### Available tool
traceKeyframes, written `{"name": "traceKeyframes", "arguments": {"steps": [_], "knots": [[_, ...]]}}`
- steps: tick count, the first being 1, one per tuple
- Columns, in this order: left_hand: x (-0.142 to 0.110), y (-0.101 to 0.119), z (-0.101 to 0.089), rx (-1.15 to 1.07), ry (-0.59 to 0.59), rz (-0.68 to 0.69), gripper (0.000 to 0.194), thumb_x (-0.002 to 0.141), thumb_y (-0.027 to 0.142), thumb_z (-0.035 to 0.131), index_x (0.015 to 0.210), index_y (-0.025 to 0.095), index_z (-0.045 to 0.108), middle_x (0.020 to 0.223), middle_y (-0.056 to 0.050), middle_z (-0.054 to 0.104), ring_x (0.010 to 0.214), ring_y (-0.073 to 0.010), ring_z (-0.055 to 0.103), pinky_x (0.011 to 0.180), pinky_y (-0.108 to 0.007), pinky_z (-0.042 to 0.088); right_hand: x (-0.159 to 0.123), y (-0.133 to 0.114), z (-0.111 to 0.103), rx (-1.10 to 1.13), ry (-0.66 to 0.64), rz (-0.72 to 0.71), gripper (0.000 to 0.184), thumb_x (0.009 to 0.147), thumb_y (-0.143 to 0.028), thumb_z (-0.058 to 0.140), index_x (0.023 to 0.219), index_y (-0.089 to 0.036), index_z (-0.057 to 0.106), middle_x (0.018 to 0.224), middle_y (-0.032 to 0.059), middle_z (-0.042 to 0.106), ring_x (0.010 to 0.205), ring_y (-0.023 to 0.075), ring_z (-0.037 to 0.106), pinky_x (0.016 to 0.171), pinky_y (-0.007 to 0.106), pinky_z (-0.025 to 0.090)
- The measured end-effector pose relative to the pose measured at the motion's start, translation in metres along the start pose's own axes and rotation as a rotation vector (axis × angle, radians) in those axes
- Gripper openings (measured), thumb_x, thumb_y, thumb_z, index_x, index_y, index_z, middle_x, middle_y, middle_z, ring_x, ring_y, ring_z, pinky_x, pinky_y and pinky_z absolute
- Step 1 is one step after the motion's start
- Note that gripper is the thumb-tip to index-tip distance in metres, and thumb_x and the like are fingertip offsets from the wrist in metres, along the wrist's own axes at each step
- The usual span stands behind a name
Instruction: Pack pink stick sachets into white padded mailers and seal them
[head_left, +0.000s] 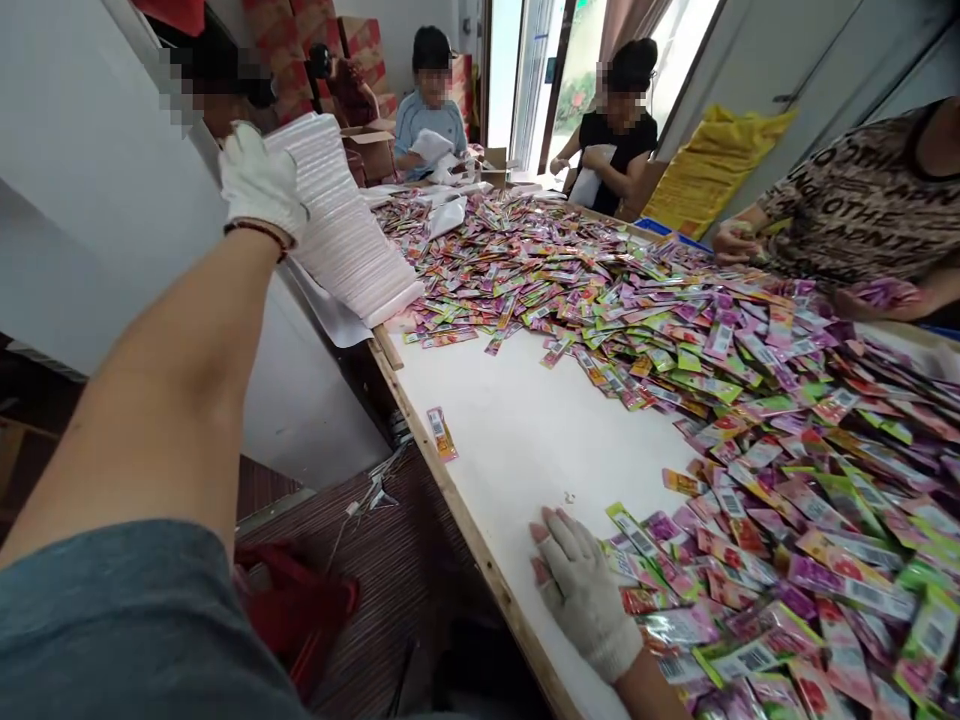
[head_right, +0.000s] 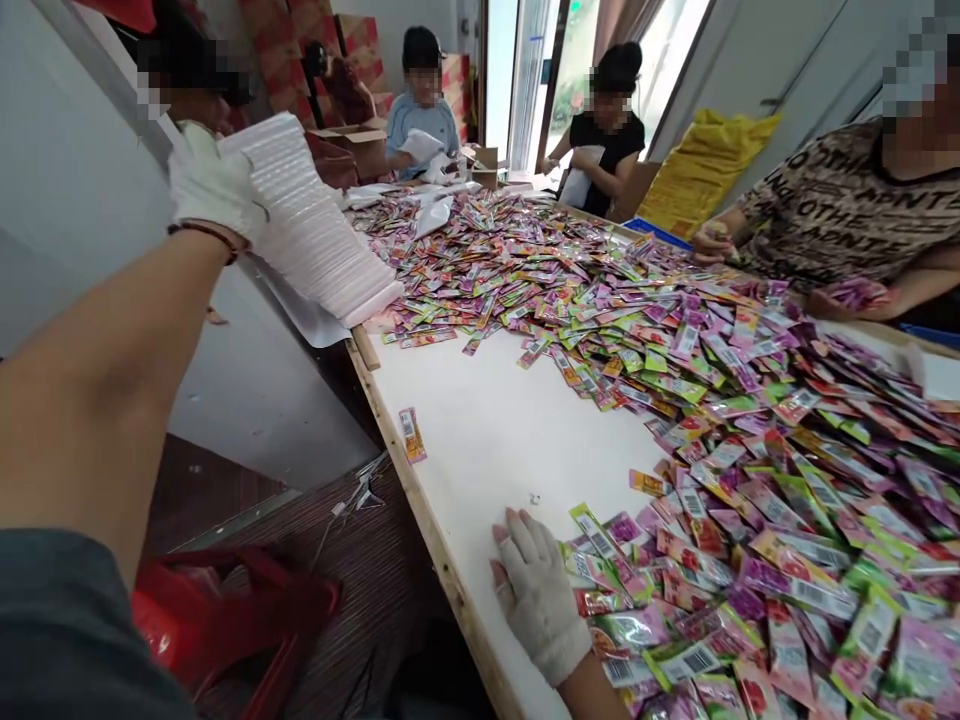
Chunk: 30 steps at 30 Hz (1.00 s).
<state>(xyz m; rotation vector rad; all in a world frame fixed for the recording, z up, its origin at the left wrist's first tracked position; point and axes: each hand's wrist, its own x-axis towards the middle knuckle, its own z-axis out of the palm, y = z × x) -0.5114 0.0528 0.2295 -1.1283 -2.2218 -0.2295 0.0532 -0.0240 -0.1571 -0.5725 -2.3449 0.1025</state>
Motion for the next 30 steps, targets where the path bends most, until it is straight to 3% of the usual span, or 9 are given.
{"name": "traceKeyframes", "arguments": {"steps": [2, 4, 7, 9, 13, 18, 24, 27, 30], "knots": [[0.006, -0.005, -0.004, 0.110, -0.026, 0.019, 0.077, 0.082, 0.014, 0.074, 0.148, -0.010, 0.042, 0.176, -0.030, 0.018, 0.163, -0.0363, 0.015, 0.129, -0.069, 0.012, 0.001, -0.003, -0.008, 0.012, 0.005, -0.009, 0.042, 0.100, -0.016, 0.057, 0.142, -0.016, 0.061, 0.144, 0.0171, 0.068, 0.138, 0.0334, 0.061, 0.106, 0.055, 0.059], [0.015, -0.007, -0.006, 0.176, -0.073, -0.035, 0.106, 0.074, 0.019, 0.083, 0.161, -0.006, 0.028, 0.178, -0.028, 0.012, 0.166, -0.0394, 0.008, 0.132, -0.065, 0.005, 0.003, -0.005, -0.013, 0.017, -0.007, -0.007, 0.042, 0.101, -0.014, 0.056, 0.144, -0.016, 0.060, 0.144, 0.0168, 0.068, 0.138, 0.0324, 0.061, 0.107, 0.054, 0.058], [0.030, -0.009, -0.004, 0.169, -0.174, -0.105, 0.134, 0.070, 0.051, 0.089, 0.170, 0.002, 0.014, 0.180, -0.021, 0.016, 0.164, -0.0379, 0.015, 0.133, -0.063, -0.001, 0.006, -0.007, -0.016, 0.023, -0.026, 0.002, 0.042, 0.101, -0.013, 0.056, 0.143, -0.015, 0.061, 0.144, 0.0172, 0.068, 0.138, 0.0321, 0.061, 0.107, 0.054, 0.058], [0.035, -0.011, 0.000, 0.131, -0.239, -0.115, 0.148, 0.062, 0.074, 0.084, 0.173, 0.007, 0.010, 0.178, -0.015, 0.025, 0.158, -0.0374, 0.025, 0.133, -0.066, -0.001, 0.007, -0.008, -0.016, 0.017, -0.019, 0.008, 0.042, 0.101, -0.012, 0.056, 0.143, -0.015, 0.061, 0.143, 0.0171, 0.069, 0.139, 0.0319, 0.061, 0.106, 0.053, 0.058], [0.030, -0.016, 0.008, 0.077, -0.236, -0.108, 0.142, 0.064, 0.084, 0.070, 0.173, 0.011, 0.015, 0.171, -0.015, 0.036, 0.146, -0.0392, 0.036, 0.126, -0.068, 0.021, 0.007, -0.008, -0.018, -0.003, -0.019, 0.005, 0.040, 0.101, -0.015, 0.058, 0.141, -0.015, 0.063, 0.142, 0.0171, 0.069, 0.137, 0.0320, 0.063, 0.105, 0.053, 0.059], [0.020, -0.013, 0.007, 0.089, -0.204, -0.099, 0.128, 0.073, 0.078, 0.066, 0.169, 0.007, 0.021, 0.166, -0.019, 0.041, 0.138, -0.0374, 0.045, 0.119, -0.067, 0.033, 0.003, -0.007, -0.017, 0.025, -0.046, 0.011, 0.042, 0.101, -0.016, 0.059, 0.143, -0.015, 0.061, 0.144, 0.0188, 0.069, 0.138, 0.0338, 0.063, 0.104, 0.056, 0.060], [0.024, 0.001, 0.002, 0.107, -0.254, -0.312, 0.109, 0.079, 0.084, 0.059, 0.150, 0.002, 0.048, 0.163, -0.016, 0.050, 0.135, -0.0320, 0.047, 0.121, -0.058, 0.035, 0.003, -0.007, -0.018, 0.040, -0.052, 0.042, 0.044, 0.100, -0.016, 0.060, 0.145, -0.018, 0.060, 0.142, 0.0175, 0.071, 0.137, 0.0335, 0.065, 0.103, 0.056, 0.061], [0.024, 0.006, 0.003, 0.074, -0.222, -0.303, 0.116, 0.076, 0.089, 0.058, 0.145, -0.004, 0.050, 0.158, -0.021, 0.053, 0.137, -0.0372, 0.049, 0.117, -0.062, 0.038, 0.005, -0.008, -0.018, 0.036, -0.045, 0.048, 0.043, 0.100, -0.015, 0.059, 0.143, -0.019, 0.061, 0.142, 0.0164, 0.071, 0.136, 0.0329, 0.065, 0.103, 0.055, 0.061], [0.018, 0.017, 0.000, 0.085, -0.216, -0.287, 0.109, 0.079, 0.087, 0.057, 0.146, 0.001, 0.051, 0.156, -0.016, 0.055, 0.133, -0.0344, 0.049, 0.115, -0.063, 0.042, 0.006, -0.009, -0.018, 0.033, -0.048, 0.063, 0.042, 0.100, -0.015, 0.058, 0.141, -0.019, 0.062, 0.142, 0.0152, 0.071, 0.135, 0.0322, 0.065, 0.104, 0.054, 0.061]]}}
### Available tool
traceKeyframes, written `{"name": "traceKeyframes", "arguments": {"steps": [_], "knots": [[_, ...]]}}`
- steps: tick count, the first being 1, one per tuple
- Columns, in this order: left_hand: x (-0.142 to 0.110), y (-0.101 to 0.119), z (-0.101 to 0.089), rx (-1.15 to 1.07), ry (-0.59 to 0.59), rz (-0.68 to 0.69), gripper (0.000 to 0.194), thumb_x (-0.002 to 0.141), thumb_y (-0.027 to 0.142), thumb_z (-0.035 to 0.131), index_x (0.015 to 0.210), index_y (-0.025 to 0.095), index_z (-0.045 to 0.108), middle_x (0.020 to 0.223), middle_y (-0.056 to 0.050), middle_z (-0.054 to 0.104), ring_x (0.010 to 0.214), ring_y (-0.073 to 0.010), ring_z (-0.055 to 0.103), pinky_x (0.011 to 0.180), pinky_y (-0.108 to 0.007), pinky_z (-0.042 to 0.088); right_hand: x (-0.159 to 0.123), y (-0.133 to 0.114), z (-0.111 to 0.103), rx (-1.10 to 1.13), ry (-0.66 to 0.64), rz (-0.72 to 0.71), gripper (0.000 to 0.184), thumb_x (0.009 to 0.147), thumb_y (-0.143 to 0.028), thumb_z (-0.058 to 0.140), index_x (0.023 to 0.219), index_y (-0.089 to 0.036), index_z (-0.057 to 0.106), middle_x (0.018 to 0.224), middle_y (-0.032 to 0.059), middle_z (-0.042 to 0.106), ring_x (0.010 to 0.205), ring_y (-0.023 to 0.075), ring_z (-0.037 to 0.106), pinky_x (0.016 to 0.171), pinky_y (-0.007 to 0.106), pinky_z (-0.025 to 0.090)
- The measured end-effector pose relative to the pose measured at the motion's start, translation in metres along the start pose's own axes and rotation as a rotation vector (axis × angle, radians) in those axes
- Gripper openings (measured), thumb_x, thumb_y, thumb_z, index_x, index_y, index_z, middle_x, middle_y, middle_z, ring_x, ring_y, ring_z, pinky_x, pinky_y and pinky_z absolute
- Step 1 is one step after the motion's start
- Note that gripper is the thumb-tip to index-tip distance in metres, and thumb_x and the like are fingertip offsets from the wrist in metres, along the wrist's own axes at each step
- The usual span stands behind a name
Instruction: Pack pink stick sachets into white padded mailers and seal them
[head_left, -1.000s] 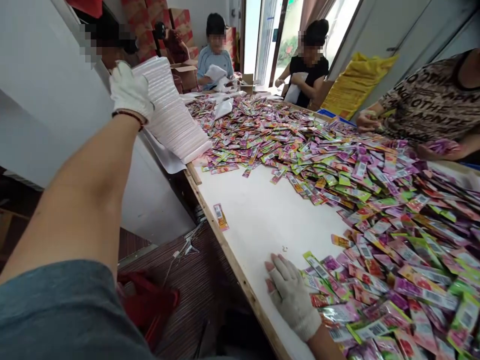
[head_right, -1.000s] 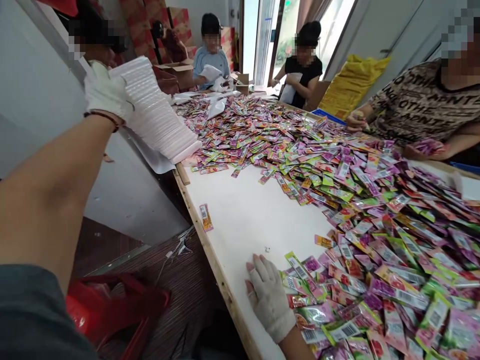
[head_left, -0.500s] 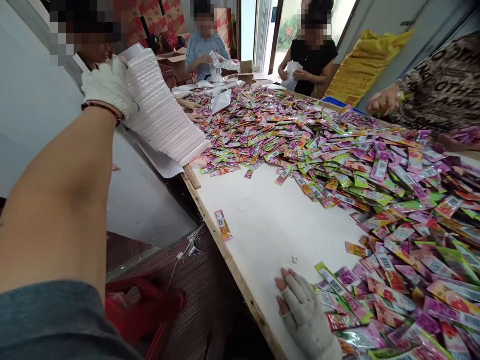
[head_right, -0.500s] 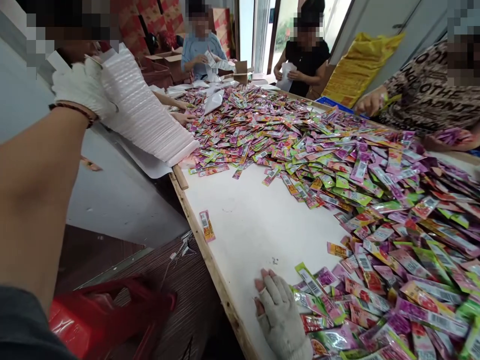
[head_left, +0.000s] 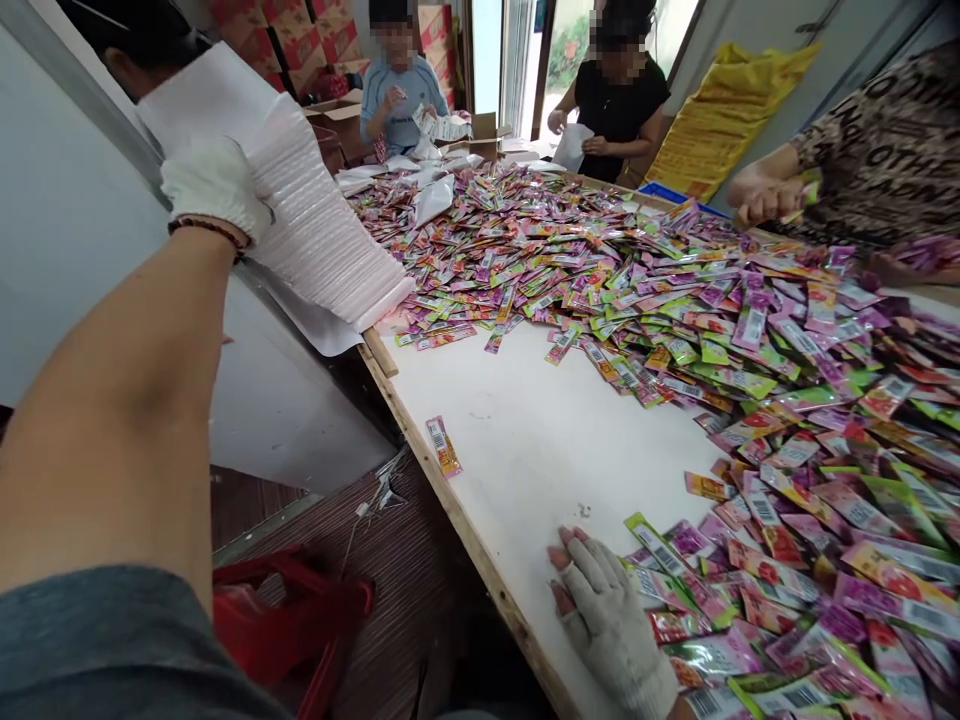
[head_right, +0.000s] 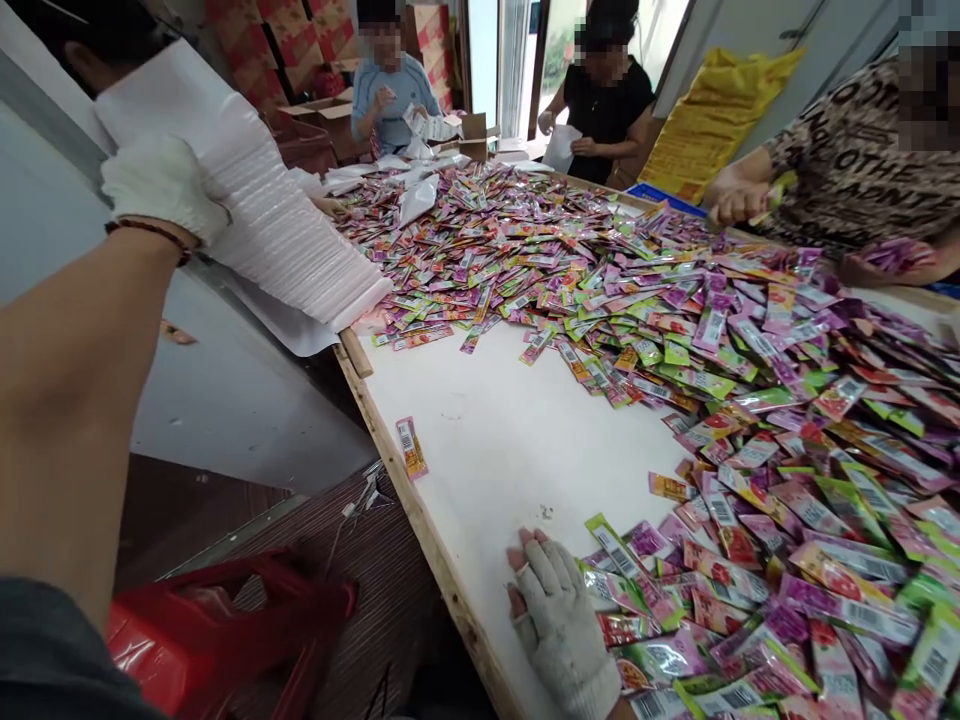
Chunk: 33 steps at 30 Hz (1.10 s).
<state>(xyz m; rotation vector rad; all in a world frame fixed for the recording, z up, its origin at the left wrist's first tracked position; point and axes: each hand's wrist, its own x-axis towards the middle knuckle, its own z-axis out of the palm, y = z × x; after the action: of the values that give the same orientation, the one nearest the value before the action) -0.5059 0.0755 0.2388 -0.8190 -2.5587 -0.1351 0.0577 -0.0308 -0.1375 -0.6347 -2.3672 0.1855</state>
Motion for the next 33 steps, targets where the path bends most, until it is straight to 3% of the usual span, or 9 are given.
{"name": "traceKeyframes", "arguments": {"steps": [4, 6, 10, 14, 18, 22, 27, 30, 33], "knots": [[-0.027, 0.023, -0.023, 0.120, 0.039, 0.157, 0.062, 0.093, 0.037, 0.064, 0.139, -0.004, 0.054, 0.148, -0.023, 0.057, 0.134, -0.0391, 0.054, 0.105, -0.067, 0.050, 0.001, -0.001, -0.001, 0.000, -0.018, 0.009, 0.039, 0.099, -0.014, 0.058, 0.137, -0.018, 0.065, 0.143, 0.0158, 0.071, 0.133, 0.0324, 0.065, 0.105, 0.055, 0.059], [-0.054, 0.040, -0.043, 0.159, 0.098, 0.325, 0.054, 0.091, 0.019, 0.062, 0.137, -0.008, 0.054, 0.145, -0.029, 0.057, 0.136, -0.0449, 0.055, 0.102, -0.068, 0.050, 0.001, 0.000, -0.001, 0.014, -0.016, 0.014, 0.040, 0.098, -0.014, 0.058, 0.138, -0.018, 0.064, 0.143, 0.0158, 0.070, 0.135, 0.0321, 0.064, 0.107, 0.055, 0.058], [-0.140, 0.082, -0.068, 0.235, 0.101, 0.582, 0.038, 0.101, 0.011, 0.049, 0.131, -0.009, 0.059, 0.133, -0.033, 0.062, 0.132, -0.0496, 0.059, 0.098, -0.062, 0.052, -0.001, 0.002, 0.001, 0.028, -0.018, 0.014, 0.042, 0.097, -0.014, 0.060, 0.138, -0.018, 0.063, 0.144, 0.0160, 0.070, 0.136, 0.0326, 0.063, 0.109, 0.056, 0.057], [-0.244, 0.110, -0.025, 0.283, -0.088, 1.096, 0.053, 0.103, 0.004, 0.022, 0.130, 0.010, 0.067, 0.116, -0.024, 0.069, 0.112, -0.0367, 0.068, 0.077, -0.046, 0.048, -0.002, 0.001, 0.004, 0.027, -0.019, 0.050, 0.041, 0.097, -0.017, 0.060, 0.138, -0.019, 0.065, 0.143, 0.0172, 0.070, 0.136, 0.0334, 0.063, 0.110, 0.057, 0.055], [-0.318, 0.111, 0.043, 0.121, -0.325, 1.509, 0.042, 0.103, 0.009, 0.034, 0.107, 0.025, 0.073, 0.108, -0.013, 0.072, 0.095, -0.0271, 0.067, 0.073, -0.041, 0.042, -0.009, 0.010, 0.004, -0.028, 0.002, 0.160, 0.046, 0.099, -0.024, 0.060, 0.144, -0.016, 0.062, 0.143, 0.0206, 0.068, 0.139, 0.0353, 0.061, 0.111, 0.058, 0.054], [-0.329, 0.116, 0.057, -0.018, -0.446, 1.538, 0.014, 0.089, 0.020, 0.064, 0.096, 0.025, 0.074, 0.102, -0.010, 0.074, 0.092, -0.0274, 0.069, 0.081, -0.041, 0.045, -0.030, 0.027, -0.010, -0.018, 0.014, 0.256, 0.049, 0.099, -0.023, 0.059, 0.147, -0.015, 0.060, 0.145, 0.0223, 0.066, 0.140, 0.0342, 0.060, 0.112, 0.056, 0.054], [-0.337, 0.170, 0.041, -0.332, -0.439, 1.449, 0.038, 0.094, 0.044, 0.056, 0.121, 0.024, 0.074, 0.125, -0.012, 0.073, 0.111, -0.0314, 0.070, 0.096, -0.046, 0.051, -0.036, 0.029, -0.049, -0.097, 0.115, 0.253, 0.043, 0.100, -0.017, 0.053, 0.142, -0.024, 0.062, 0.141, 0.0164, 0.068, 0.130, 0.0283, 0.065, 0.107, 0.050, 0.055], [-0.377, 0.205, 0.057, -0.318, -0.324, 1.359, 0.052, 0.096, 0.044, 0.053, 0.141, 0.021, 0.066, 0.151, -0.020, 0.062, 0.141, -0.0439, 0.055, 0.112, -0.065, 0.041, -0.030, 0.027, -0.076, -0.285, -0.011, 0.442, 0.044, 0.099, -0.032, 0.063, 0.141, -0.024, 0.065, 0.153, 0.0184, 0.060, 0.145, 0.0391, 0.051, 0.118, 0.064, 0.040], [-0.417, 0.214, 0.084, -0.282, -0.289, 1.406, 0.063, 0.096, 0.047, 0.053, 0.154, 0.021, 0.057, 0.169, -0.023, 0.044, 0.157, -0.0501, 0.035, 0.119, -0.081, 0.021, -0.047, 0.033, -0.103, -0.383, -0.212, 0.645, 0.058, 0.097, -0.046, 0.067, 0.148, -0.022, 0.063, 0.159, 0.0221, 0.054, 0.151, 0.0477, 0.039, 0.120, 0.075, 0.026]]}}
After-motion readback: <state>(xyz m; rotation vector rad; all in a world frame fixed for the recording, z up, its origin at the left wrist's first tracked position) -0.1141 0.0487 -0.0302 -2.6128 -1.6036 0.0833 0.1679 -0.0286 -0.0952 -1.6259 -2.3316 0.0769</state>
